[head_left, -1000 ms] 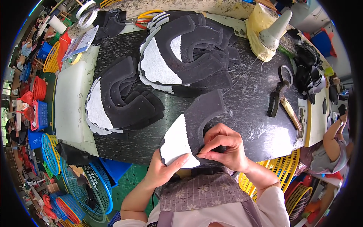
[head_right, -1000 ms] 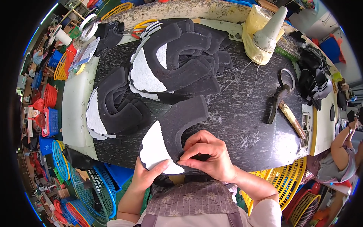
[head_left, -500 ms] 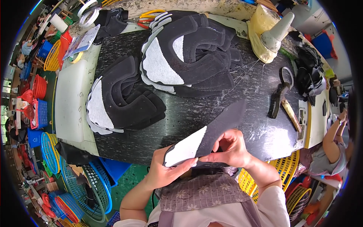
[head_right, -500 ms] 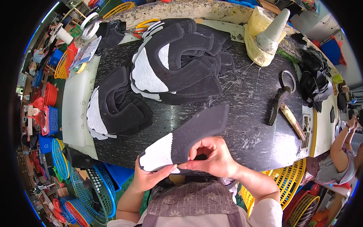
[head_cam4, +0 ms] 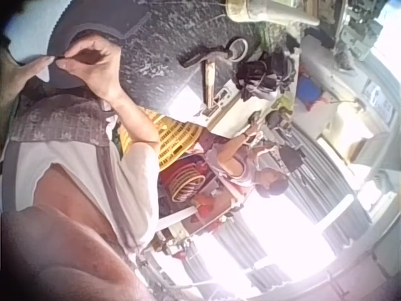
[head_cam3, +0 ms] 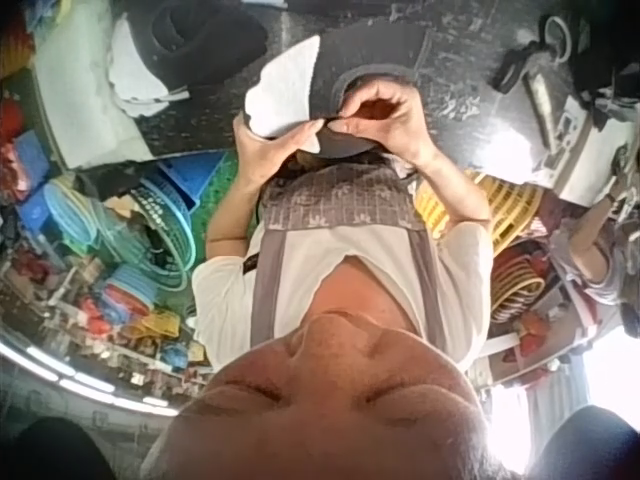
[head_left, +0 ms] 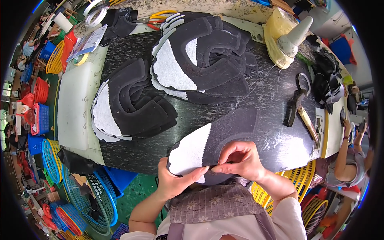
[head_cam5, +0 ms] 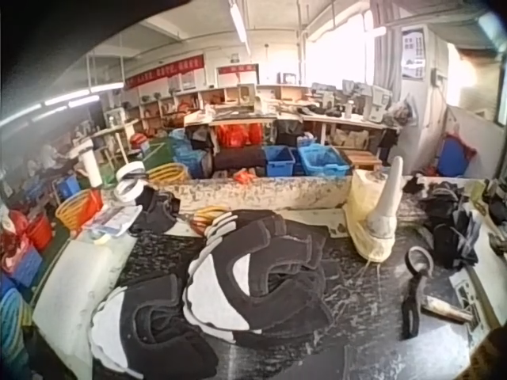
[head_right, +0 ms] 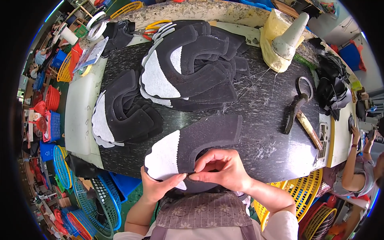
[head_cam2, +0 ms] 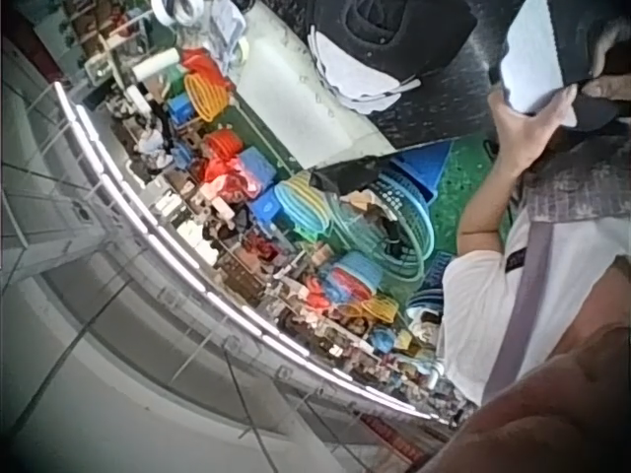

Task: The recorder is preparing black shoe upper components by peeling and applying small white adhesive stickers to specific areas of the parts.

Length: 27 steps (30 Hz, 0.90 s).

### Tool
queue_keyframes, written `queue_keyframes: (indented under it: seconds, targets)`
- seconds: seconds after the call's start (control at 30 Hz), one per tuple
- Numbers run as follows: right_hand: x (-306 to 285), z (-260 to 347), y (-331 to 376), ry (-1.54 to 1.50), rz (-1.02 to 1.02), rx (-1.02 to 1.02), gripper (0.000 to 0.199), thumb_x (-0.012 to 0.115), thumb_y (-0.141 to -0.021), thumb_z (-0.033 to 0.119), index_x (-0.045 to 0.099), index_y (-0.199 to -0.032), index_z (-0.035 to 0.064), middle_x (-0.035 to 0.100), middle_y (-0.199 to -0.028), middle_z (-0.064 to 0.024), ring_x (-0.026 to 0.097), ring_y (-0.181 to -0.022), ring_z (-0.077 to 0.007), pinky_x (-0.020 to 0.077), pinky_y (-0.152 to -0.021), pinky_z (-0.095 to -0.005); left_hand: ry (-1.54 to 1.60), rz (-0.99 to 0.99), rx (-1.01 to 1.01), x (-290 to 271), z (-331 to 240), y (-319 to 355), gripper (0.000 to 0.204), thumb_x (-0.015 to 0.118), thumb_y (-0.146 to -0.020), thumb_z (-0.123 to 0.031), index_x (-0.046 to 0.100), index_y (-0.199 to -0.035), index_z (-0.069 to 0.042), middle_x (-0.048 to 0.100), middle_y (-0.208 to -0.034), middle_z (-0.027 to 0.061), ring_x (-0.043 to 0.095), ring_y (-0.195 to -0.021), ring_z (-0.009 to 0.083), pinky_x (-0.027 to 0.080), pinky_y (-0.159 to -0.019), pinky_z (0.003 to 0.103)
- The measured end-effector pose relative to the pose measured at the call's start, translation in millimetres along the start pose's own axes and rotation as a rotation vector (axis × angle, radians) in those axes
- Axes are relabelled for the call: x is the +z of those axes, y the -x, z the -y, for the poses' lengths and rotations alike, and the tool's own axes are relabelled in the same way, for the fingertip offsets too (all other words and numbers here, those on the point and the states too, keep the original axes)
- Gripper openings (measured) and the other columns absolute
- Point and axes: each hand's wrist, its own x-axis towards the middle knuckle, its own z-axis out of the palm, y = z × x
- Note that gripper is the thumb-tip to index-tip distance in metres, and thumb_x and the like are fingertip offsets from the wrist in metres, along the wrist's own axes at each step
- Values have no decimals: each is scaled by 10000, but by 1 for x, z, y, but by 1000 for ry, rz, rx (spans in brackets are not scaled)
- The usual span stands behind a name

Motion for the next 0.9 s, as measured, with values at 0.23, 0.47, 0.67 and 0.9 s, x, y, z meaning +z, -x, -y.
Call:
queue_keyframes:
  seconds: [0.23,0.47,0.67,0.9]
  targets:
    - [12,-14,-3,247,-114,-404,223,745,-652,-110,585,-719,31,586,-706,-39,568,-630,-102,455,-573,-233,-207,-112,266,5,15,4,197,713,-701,11,644,-880,54,678,-779,76,640,-667,111,505,-577,249]
    - [16,16,-45,770,-21,-679,147,700,-723,-4,605,-831,23,649,-910,-103,646,-866,-237,528,-760,-327,55,-402,385,-20,-22,-22,315,706,-703,25,613,-1002,54,654,-910,123,644,-767,173,524,-713,297]
    - [-7,39,-127,1448,-157,-1014,293,691,-712,73,627,-997,52,580,-1062,-86,545,-916,-266,458,-794,-342,-793,-797,388,-152,-55,-49,315,615,-850,-113,577,-1116,51,628,-822,60,554,-631,99,426,-561,226]
    - [-2,53,-81,1480,-121,-1348,185,690,-732,93,662,-909,44,649,-924,-62,590,-754,-181,468,-634,-285,-401,-246,424,-76,-35,-7,490,493,-905,-69,348,-1366,13,554,-663,21,470,-568,47,338,-516,184]
